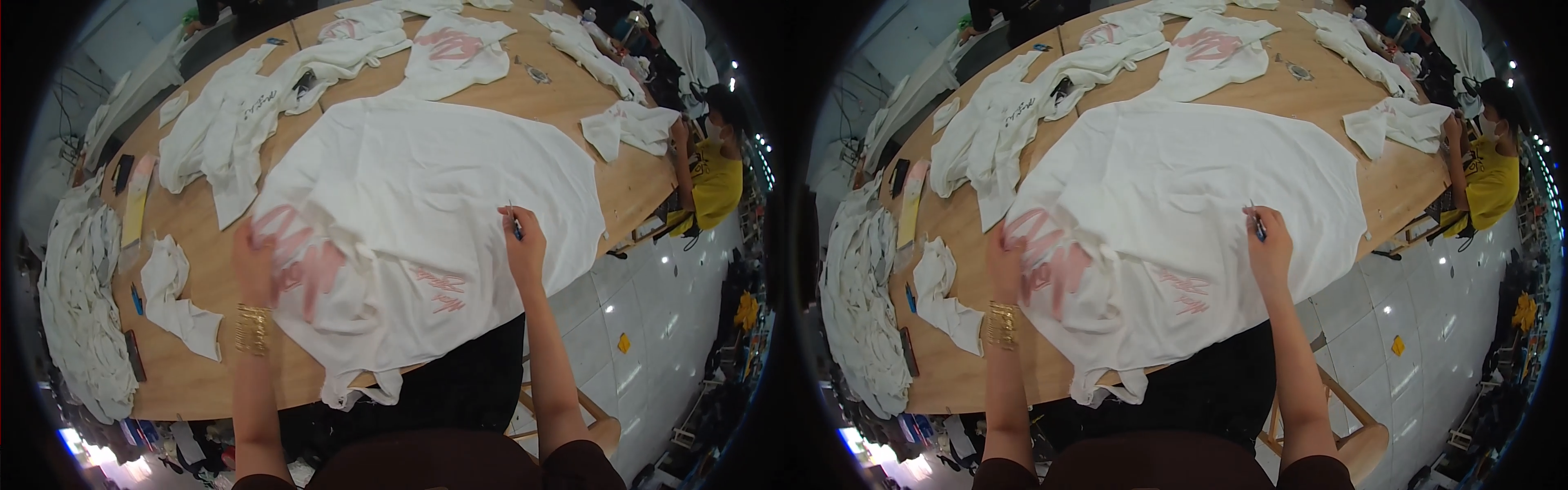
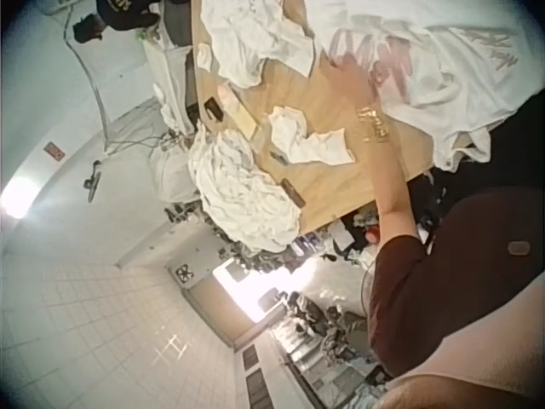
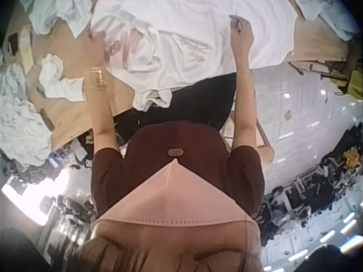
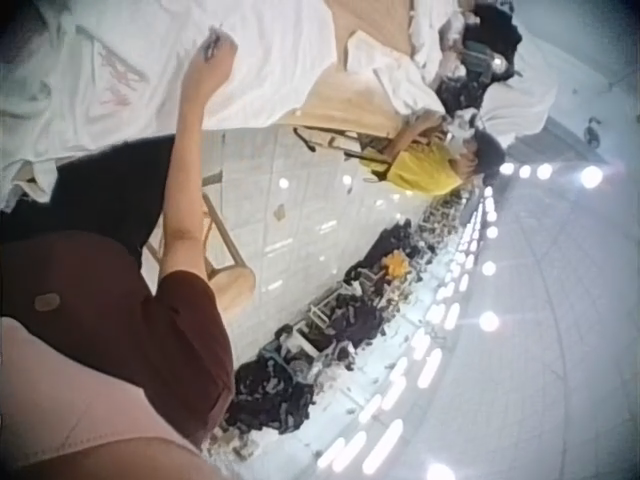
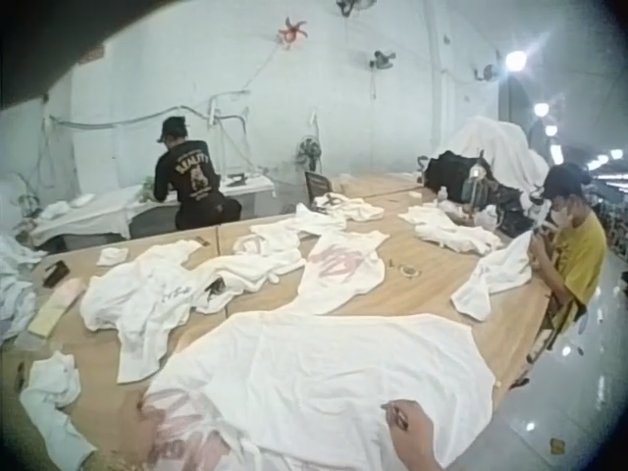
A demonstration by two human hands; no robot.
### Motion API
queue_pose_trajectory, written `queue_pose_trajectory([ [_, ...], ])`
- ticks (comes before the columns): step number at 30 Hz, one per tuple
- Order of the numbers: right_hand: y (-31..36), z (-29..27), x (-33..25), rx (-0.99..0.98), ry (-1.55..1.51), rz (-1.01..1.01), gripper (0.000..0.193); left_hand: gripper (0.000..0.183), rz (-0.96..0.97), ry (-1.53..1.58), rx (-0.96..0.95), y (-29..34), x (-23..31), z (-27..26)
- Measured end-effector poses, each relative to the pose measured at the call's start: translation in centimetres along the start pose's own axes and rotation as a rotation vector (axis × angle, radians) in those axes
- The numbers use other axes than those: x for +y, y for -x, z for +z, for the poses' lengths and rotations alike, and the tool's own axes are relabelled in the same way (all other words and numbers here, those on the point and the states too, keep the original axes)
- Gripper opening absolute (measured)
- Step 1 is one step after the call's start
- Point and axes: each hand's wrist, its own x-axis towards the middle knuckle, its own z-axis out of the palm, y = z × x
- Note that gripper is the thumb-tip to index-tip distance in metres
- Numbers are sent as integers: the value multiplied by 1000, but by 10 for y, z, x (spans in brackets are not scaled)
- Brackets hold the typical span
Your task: Trimming loose threads and excess fabric from white t-shirts using thread snips.
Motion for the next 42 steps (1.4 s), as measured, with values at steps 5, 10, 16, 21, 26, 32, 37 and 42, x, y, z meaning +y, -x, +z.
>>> queue_pose_trajectory([
  [5, -1, 13, -67, -258, -349, 328, 16, 53, 632, -405, -886, 92, 101, 77],
  [10, 2, 4, -77, -288, -364, 257, 17, 45, 239, 97, -1228, 110, 109, 60],
  [16, 24, -10, -79, -328, -184, 254, 18, 36, 114, -363, -5, 46, 15, 20],
  [21, 34, -7, -97, -399, -152, 154, 24, 36, 159, -579, -359, 26, 3, 17],
  [26, 9, -12, -162, -616, -535, 105, 41, 19, 422, -144, -498, -5, 144, 30],
  [32, -38, -13, -223, -299, -848, -69, 10, 37, 494, 399, -505, 7, 207, 65],
  [37, -85, -66, -235, -314, -941, -186, 18, 46, 506, 87, -570, 3, 141, 73],
  [42, -104, -107, -236, -194, -968, -213, 23, 35, 125, 170, -728, 11, 142, 61],
])
